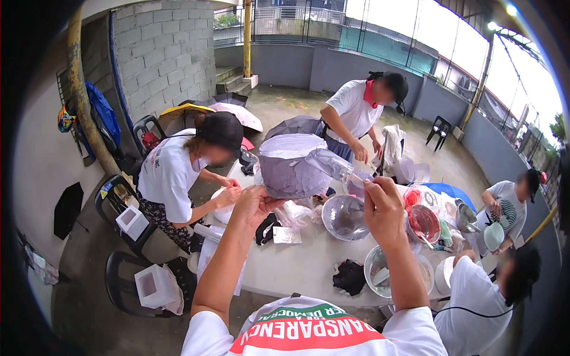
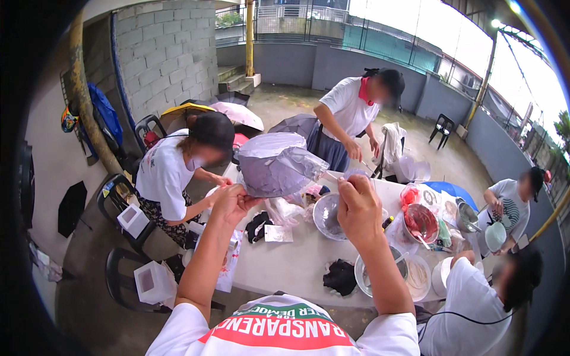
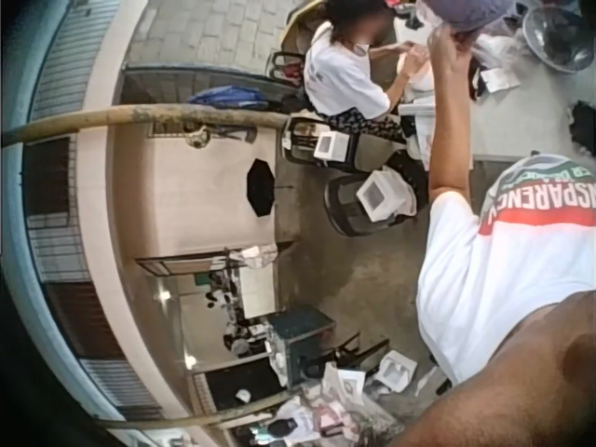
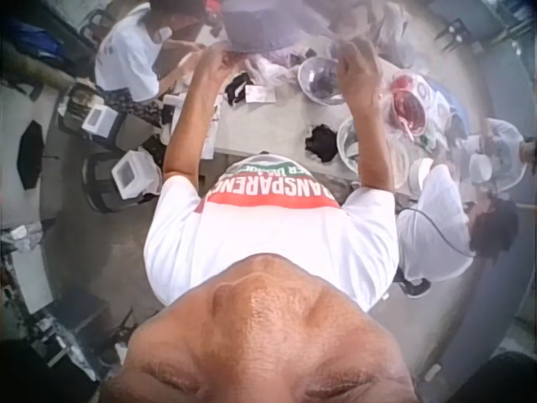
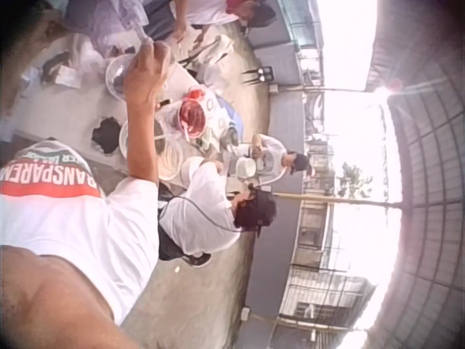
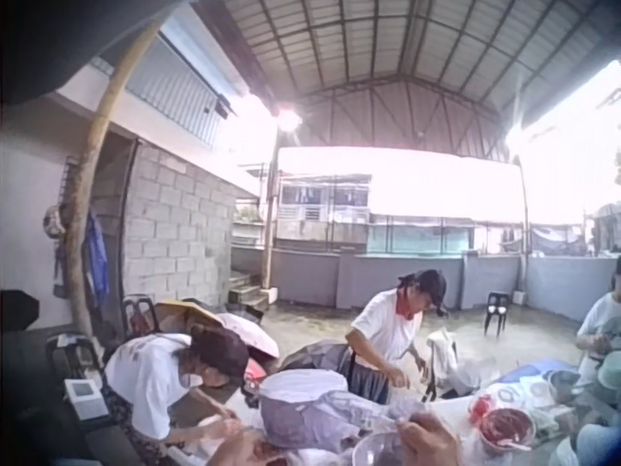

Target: The person applies purple icing to a small round cake using a spatula, smoothing the sides and the top while holding the cake stand by hand.

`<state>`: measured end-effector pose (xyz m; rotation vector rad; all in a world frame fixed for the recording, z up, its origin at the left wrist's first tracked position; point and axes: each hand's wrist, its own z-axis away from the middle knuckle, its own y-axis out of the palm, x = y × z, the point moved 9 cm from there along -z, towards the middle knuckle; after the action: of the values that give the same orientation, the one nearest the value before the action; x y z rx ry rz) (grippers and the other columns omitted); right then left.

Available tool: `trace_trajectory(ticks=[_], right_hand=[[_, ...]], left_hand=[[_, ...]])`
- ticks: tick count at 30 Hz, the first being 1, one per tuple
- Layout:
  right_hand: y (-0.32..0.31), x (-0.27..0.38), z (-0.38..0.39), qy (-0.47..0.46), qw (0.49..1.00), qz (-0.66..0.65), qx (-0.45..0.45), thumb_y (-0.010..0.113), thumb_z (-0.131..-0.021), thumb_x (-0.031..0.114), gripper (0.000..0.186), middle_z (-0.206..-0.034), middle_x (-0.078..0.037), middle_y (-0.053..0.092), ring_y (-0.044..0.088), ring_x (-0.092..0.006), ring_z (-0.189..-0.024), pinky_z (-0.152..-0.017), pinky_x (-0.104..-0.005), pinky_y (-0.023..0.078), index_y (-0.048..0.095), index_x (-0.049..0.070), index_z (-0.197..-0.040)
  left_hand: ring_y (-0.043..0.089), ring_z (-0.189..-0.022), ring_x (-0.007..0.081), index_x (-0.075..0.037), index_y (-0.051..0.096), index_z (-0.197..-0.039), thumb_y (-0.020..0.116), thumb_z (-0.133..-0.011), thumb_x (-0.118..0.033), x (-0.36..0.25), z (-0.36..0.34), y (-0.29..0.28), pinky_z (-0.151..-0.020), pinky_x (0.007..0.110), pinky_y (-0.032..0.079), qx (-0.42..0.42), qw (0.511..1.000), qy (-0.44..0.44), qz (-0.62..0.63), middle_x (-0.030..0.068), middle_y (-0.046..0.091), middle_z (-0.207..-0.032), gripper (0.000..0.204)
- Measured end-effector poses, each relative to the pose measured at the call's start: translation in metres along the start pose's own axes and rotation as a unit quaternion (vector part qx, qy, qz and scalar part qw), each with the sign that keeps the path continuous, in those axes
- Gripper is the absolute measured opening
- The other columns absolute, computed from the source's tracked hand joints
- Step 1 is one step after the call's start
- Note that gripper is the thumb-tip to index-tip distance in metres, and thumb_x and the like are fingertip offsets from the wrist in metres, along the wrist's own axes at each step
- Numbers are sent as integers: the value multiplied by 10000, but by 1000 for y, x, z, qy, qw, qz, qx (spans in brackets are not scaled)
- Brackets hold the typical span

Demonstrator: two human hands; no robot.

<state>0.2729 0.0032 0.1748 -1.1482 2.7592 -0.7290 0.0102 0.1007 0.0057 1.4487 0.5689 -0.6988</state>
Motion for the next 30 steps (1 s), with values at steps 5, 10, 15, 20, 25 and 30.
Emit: trace_trajectory(ticks=[5, 10, 15, 20, 25, 30], right_hand=[[7, -5, 13, 21, 1000, -6, -11, 627, -749, -43, 154, -844, -129, 562, 583, -318, -731, -628, -387, 472, 618, 15, -892], [8, -7, 29, 40, 999, -31, 5, 628, -759, -38, 141, -840, -133, 561, 581, -317, -721, -613, -381, 470, 623, 7, -893], [2, -7, 15, 39, 998, -31, -40, 630, -760, -39, 154, -841, -135, 560, 582, -311, -704, -605, -377, 469, 620, 8, -907], [7, -3, 25, 28, 999, -17, -40, 638, -756, -44, 160, -853, -133, 562, 586, -305, -700, -596, -361, 469, 623, 13, -905], [2, -9, 37, 57, 997, -43, -35, 655, -747, -41, 153, -838, -122, 586, 602, -279, -674, -582, -332, 477, 638, 13, -888], [14, -49, 45, 186, 951, -248, 7, 672, -758, -34, 56, -710, -66, 628, 586, -117, -602, -522, -236, 440, 648, -11, -803]], left_hand=[[672, -840, 306, 126, 575, -917, 444, -811, -15, 0, 0, 3, -707, 377, 604, 6, 1000, -7, 9, 197, 654, -931, 220], [670, -845, 313, 135, 571, -902, 435, -809, -7, -1, 2, 7, -717, 382, 602, 8, 1000, -13, 12, 201, 653, -934, 218], [660, -884, 308, 141, 563, -901, 427, -815, -10, -1, 3, 6, -770, 399, 589, 11, 1000, -6, 5, 204, 648, -950, 220], [658, -895, 300, 137, 564, -907, 430, -820, -18, -1, 3, 10, -784, 406, 585, 29, 999, -1, 16, 202, 648, -953, 222], [669, -841, 281, 127, 551, -948, 441, -856, -29, -3, 7, 10, -732, 375, 601, 42, 999, -3, 19, 209, 639, -944, 212], [671, -828, 284, 131, 552, -942, 439, -859, -33, -5, 9, 9, -729, 373, 602, 43, 999, 1, 15, 211, 640, -938, 216]])
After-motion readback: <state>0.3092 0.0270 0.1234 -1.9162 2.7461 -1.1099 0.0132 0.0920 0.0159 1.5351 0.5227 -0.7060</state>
